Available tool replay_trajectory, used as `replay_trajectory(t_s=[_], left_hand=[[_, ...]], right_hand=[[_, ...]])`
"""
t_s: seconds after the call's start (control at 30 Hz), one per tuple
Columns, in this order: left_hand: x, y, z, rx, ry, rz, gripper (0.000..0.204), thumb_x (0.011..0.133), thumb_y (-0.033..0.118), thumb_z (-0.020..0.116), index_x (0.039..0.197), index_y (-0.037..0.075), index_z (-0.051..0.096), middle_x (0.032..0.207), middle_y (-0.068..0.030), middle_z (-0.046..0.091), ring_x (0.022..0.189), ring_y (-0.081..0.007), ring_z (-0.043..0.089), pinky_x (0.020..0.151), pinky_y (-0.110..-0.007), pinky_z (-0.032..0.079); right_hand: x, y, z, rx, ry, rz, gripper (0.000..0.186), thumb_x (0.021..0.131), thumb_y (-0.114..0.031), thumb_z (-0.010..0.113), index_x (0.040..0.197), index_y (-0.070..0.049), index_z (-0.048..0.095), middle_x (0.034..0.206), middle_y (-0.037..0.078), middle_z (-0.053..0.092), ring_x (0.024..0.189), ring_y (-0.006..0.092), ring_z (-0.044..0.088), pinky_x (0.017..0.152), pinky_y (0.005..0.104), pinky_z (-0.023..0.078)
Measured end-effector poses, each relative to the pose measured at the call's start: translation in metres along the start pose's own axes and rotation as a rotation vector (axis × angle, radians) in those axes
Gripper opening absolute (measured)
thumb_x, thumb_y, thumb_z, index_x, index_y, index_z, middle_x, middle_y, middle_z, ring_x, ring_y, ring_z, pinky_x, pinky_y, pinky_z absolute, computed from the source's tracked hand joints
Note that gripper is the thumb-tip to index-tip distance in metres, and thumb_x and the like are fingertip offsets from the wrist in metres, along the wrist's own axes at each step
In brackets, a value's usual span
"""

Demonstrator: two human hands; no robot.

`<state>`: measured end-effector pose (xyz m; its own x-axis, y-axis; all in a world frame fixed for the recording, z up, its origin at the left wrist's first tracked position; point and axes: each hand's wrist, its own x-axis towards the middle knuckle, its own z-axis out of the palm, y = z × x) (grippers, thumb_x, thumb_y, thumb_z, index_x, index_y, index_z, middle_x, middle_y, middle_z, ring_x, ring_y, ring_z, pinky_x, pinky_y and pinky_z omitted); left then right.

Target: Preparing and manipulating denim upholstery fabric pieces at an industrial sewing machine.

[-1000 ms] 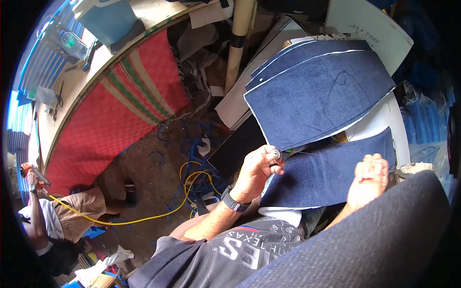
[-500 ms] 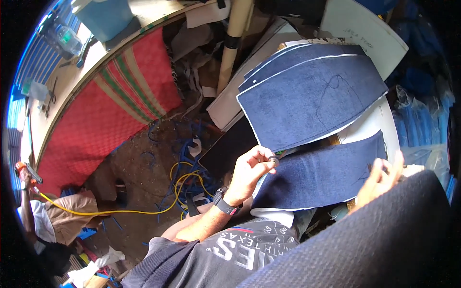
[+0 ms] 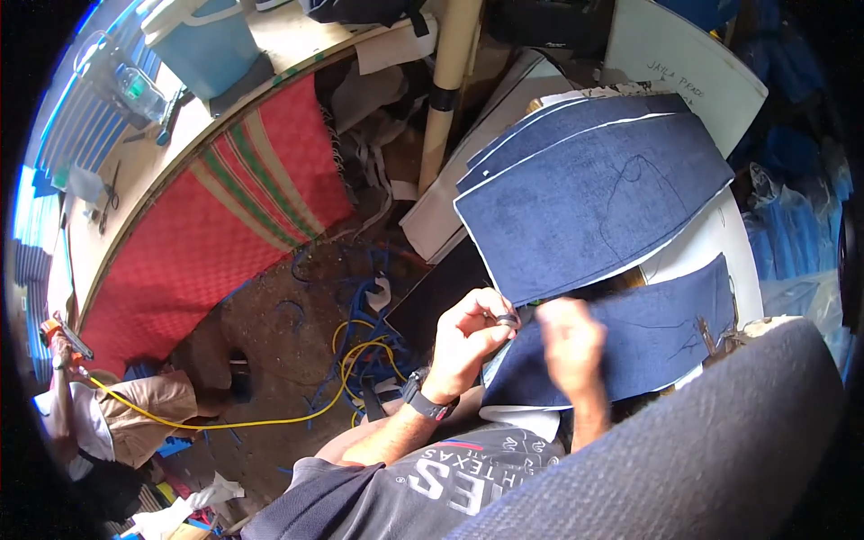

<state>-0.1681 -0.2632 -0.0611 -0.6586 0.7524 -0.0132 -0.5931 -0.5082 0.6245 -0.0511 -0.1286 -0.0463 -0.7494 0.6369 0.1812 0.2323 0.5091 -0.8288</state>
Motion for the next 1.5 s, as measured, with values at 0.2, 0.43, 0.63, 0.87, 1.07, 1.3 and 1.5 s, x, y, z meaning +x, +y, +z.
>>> replay_trajectory(t_s=[0.2,0.43,0.63,0.87,1.07,1.3,1.5], left_hand=[[-0.003,0.005,0.001,0.166,-0.059,0.049,0.018,0.081,0.008,0.070,0.092,0.002,0.058,0.093,-0.0086,0.057,0.088,-0.0192,0.057,0.083,-0.032,0.046],[0.002,0.007,0.005,0.616,-0.242,0.154,0.017,0.077,0.006,0.069,0.090,0.002,0.059,0.090,-0.0074,0.058,0.086,-0.0173,0.057,0.078,-0.030,0.047],[0.004,0.000,0.004,0.772,-0.268,0.143,0.016,0.078,0.009,0.069,0.088,0.003,0.059,0.090,-0.0049,0.058,0.084,-0.0155,0.055,0.077,-0.030,0.045],[0.000,-0.002,0.003,0.653,-0.210,0.074,0.014,0.079,0.009,0.069,0.089,0.003,0.060,0.091,-0.0046,0.059,0.084,-0.0132,0.055,0.078,-0.028,0.045],[0.000,0.000,0.005,0.583,-0.229,0.028,0.015,0.079,0.008,0.069,0.089,0.003,0.060,0.091,-0.0045,0.059,0.085,-0.0130,0.056,0.079,-0.027,0.045],[0.000,-0.001,0.006,0.532,-0.206,0.025,0.015,0.079,0.007,0.069,0.090,0.003,0.061,0.090,-0.0049,0.059,0.086,-0.0136,0.056,0.079,-0.028,0.046],[0.003,-0.003,0.006,0.773,-0.248,0.215,0.018,0.075,0.006,0.070,0.089,0.001,0.060,0.085,-0.0088,0.059,0.080,-0.0189,0.060,0.074,-0.031,0.050]], right_hand=[[-0.009,-0.022,0.009,-0.203,-0.434,-0.281,0.010,0.093,-0.010,0.062,0.096,-0.001,0.068,0.083,0.006,0.065,0.078,0.0092,0.060,0.071,0.0249,0.050],[0.020,-0.038,-0.028,0.311,-0.416,0.141,0.015,0.095,-0.010,0.061,0.085,0.001,0.060,0.082,0.004,0.060,0.075,0.0121,0.056,0.065,0.0261,0.046],[0.011,-0.038,-0.043,0.539,-0.160,0.125,0.018,0.096,-0.014,0.060,0.085,-0.002,0.055,0.078,0.003,0.052,0.070,0.0118,0.049,0.062,0.0260,0.043],[0.009,-0.028,-0.058,1.111,-0.047,0.112,0.017,0.097,-0.014,0.058,0.085,-0.005,0.051,0.077,0.003,0.045,0.067,0.0133,0.043,0.059,0.0292,0.043],[0.017,-0.032,-0.031,0.239,0.145,-0.065,0.008,0.094,-0.006,0.060,0.098,0.000,0.058,0.096,0.008,0.060,0.081,0.0178,0.055,0.069,0.0321,0.049],[0.009,-0.044,-0.038,-0.042,-0.001,-0.202,0.012,0.087,0.002,0.063,0.099,0.003,0.063,0.104,0.012,0.067,0.088,0.0221,0.063,0.075,0.0328,0.051],[0.011,-0.055,-0.039,-0.248,-0.204,-0.372,0.009,0.079,0.005,0.067,0.087,0.003,0.065,0.089,0.014,0.066,0.075,0.0292,0.063,0.070,0.0375,0.052]])
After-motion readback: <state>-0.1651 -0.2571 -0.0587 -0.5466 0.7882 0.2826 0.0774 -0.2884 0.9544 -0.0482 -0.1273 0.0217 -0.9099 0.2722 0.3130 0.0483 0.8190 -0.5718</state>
